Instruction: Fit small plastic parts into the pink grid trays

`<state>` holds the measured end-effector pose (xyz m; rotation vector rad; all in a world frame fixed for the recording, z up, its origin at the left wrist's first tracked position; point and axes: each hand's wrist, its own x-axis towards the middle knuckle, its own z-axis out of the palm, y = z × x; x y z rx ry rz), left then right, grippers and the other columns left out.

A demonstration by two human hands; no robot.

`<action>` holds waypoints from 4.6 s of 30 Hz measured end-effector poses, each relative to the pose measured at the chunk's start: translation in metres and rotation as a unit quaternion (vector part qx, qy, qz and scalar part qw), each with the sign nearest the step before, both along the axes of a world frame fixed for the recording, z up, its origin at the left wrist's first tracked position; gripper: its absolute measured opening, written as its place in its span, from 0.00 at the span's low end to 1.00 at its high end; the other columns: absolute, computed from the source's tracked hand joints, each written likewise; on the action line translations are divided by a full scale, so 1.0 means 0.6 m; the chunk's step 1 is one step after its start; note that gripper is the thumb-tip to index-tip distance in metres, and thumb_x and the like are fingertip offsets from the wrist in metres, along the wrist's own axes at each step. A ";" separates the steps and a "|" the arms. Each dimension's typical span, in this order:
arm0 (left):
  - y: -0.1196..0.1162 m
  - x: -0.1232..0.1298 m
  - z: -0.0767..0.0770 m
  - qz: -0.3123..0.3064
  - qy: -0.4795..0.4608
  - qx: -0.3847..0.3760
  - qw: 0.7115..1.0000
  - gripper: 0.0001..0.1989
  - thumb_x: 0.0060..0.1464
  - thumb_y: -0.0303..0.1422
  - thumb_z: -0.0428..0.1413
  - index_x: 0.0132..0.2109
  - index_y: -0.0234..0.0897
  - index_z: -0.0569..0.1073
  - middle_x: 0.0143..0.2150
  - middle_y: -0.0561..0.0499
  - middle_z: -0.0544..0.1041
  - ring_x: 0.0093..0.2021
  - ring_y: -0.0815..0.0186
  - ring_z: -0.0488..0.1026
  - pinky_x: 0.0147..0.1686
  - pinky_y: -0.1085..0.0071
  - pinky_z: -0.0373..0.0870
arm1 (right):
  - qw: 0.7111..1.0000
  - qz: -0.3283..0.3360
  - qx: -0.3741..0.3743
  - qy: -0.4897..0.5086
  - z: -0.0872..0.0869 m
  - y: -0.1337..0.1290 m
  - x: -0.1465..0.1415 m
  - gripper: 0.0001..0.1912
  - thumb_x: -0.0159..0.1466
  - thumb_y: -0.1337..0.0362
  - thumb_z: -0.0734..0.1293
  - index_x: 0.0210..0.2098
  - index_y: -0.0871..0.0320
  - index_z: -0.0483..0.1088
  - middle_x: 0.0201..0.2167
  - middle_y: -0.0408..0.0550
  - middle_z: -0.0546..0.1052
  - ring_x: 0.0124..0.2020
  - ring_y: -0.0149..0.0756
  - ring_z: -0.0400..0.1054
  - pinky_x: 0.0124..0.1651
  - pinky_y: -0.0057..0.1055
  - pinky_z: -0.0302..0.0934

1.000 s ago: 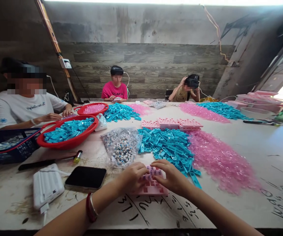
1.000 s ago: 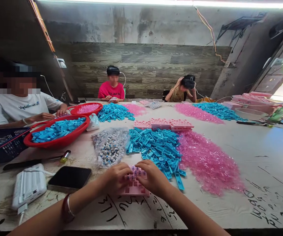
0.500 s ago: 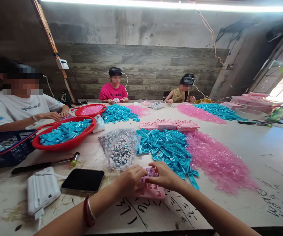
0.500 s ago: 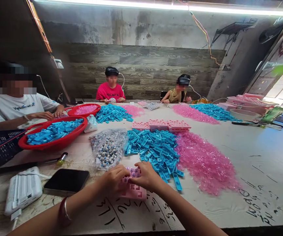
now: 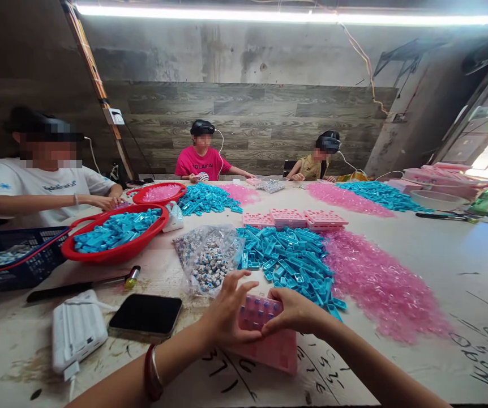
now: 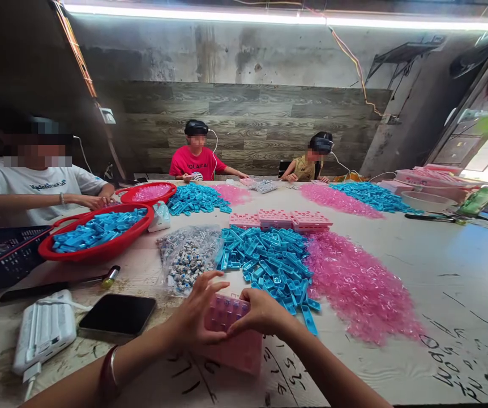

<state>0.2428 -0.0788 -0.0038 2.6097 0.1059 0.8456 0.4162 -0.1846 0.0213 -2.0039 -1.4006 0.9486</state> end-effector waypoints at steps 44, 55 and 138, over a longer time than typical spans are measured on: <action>0.138 -0.023 0.002 0.302 0.201 0.020 0.932 0.10 0.56 0.24 0.50 0.41 0.34 0.76 0.40 0.44 0.77 0.45 0.56 0.72 0.47 0.63 0.67 | 0.848 -0.121 0.042 -0.515 -0.013 -0.087 0.140 0.15 0.63 0.67 0.60 0.48 0.62 0.70 0.49 0.57 0.71 0.47 0.49 0.67 0.45 0.42 0.65; 0.085 -0.008 0.011 0.122 -0.065 -0.013 0.990 0.06 0.54 0.26 0.57 0.40 0.37 0.72 0.38 0.49 0.76 0.40 0.63 0.73 0.43 0.65 0.70 | 0.836 -0.199 -0.018 -0.511 -0.071 -0.175 0.260 0.20 0.64 0.73 0.56 0.54 0.67 0.66 0.45 0.64 0.70 0.42 0.48 0.71 0.40 0.38 0.66; -0.025 0.012 0.003 0.128 0.174 0.030 0.976 0.03 0.48 0.30 0.60 0.32 0.36 0.74 0.33 0.51 0.76 0.38 0.61 0.71 0.40 0.66 0.59 | 0.952 0.123 0.259 -0.111 -0.045 -0.043 -0.011 0.11 0.51 0.78 0.66 0.30 0.58 0.72 0.30 0.44 0.76 0.33 0.33 0.69 0.37 0.27 0.61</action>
